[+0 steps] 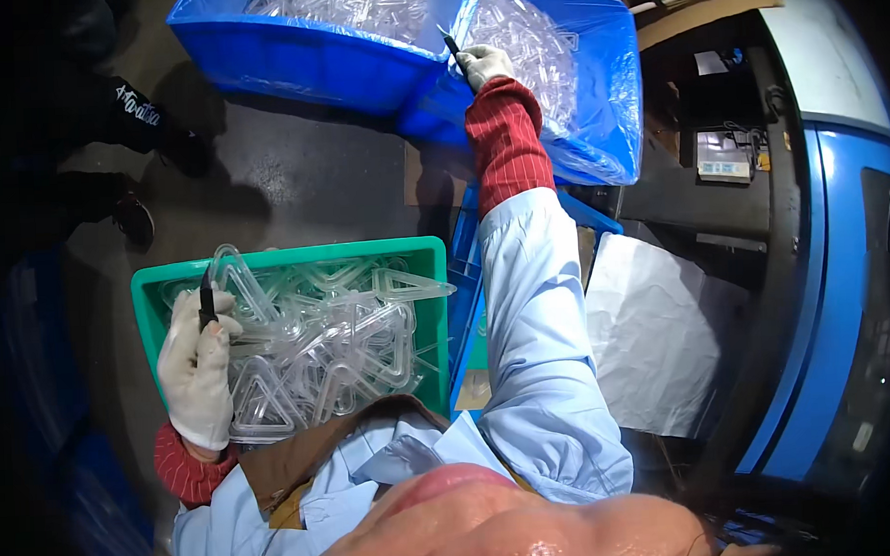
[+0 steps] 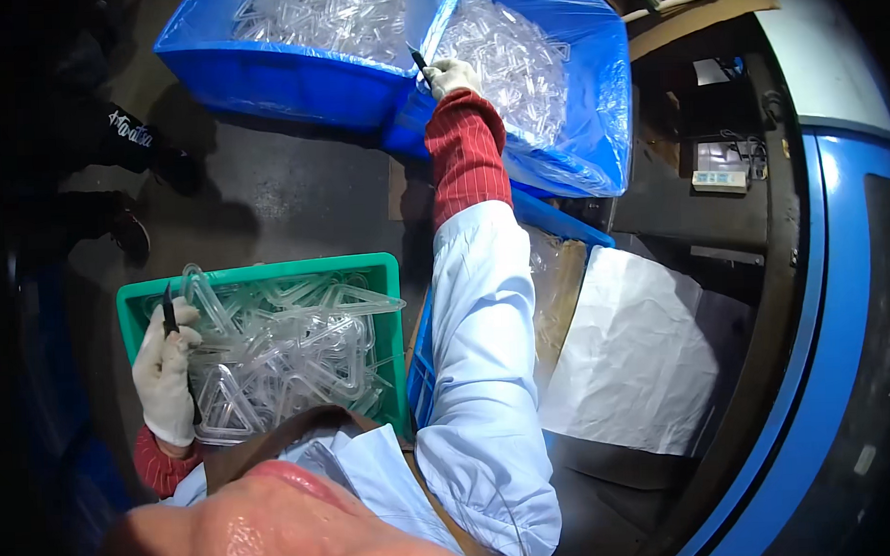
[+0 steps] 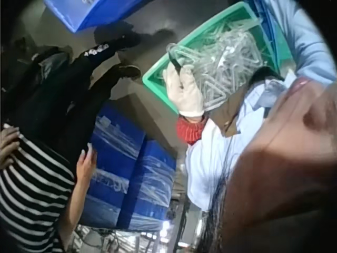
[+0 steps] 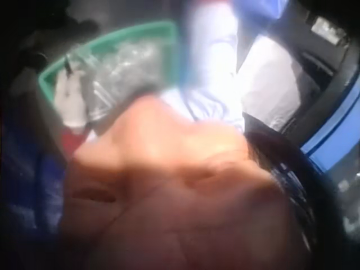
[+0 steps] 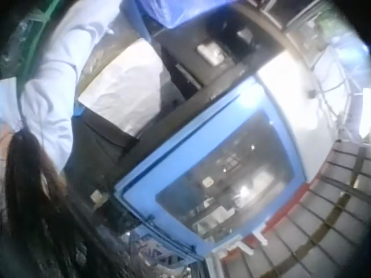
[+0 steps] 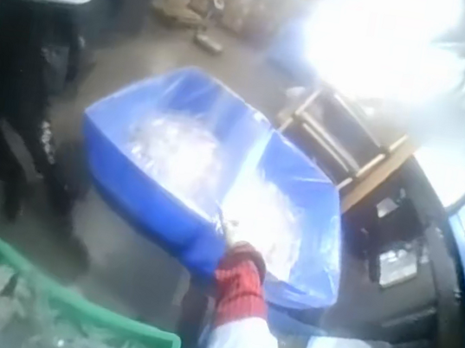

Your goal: Sorting and inspecting transparent plastic components from a green bin into blue bins.

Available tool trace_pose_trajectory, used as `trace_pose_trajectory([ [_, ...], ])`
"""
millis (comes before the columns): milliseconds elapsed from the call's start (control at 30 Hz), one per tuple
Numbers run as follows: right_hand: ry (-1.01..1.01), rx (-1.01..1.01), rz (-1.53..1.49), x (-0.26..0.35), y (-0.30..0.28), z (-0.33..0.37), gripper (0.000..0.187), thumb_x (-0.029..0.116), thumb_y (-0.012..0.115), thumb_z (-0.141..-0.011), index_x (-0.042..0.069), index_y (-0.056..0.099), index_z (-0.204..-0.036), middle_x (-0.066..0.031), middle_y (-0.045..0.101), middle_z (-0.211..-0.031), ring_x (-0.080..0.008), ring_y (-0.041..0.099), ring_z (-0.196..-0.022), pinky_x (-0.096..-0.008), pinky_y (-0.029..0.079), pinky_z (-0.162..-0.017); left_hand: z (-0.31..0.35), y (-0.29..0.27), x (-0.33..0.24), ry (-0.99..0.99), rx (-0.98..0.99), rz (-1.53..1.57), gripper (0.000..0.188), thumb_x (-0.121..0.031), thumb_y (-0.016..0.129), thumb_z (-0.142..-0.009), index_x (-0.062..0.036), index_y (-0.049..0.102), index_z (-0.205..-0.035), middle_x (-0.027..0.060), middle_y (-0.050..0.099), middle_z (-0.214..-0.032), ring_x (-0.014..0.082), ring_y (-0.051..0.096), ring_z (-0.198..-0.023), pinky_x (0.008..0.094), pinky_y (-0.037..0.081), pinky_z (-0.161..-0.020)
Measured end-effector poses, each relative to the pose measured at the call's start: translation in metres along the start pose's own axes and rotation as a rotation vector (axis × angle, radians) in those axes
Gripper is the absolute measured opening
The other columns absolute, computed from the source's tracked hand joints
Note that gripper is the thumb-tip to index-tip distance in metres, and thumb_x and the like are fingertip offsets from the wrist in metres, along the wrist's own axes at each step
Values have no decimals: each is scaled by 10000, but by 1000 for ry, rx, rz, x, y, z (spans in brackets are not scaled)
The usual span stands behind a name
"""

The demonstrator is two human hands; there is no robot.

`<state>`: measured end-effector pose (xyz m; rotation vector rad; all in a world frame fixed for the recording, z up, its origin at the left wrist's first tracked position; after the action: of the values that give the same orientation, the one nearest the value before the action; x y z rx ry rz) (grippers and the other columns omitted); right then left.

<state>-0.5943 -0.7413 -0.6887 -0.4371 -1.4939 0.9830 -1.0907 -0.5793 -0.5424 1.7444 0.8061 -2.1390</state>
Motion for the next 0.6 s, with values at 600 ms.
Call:
trace_pose_trajectory([
  [600,173,-350,36,-10,1,22,324,357,532,-866,77,662,-960,-154,661,-905,-280,631,-863,-359,471,-775,-3,0,1,-2,42,13,319,-237,518,-908,70,556,-984,95,554,-977,139,494,-856,279,402,-788],
])
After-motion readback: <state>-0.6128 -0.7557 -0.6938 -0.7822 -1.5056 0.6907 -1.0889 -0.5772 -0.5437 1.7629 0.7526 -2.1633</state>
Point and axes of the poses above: each hand's wrist, its own z-axis away from the middle knuckle, its own y-axis out of the palm, x = y × z, the point moved 5 cm from there along -z, towards the middle knuckle
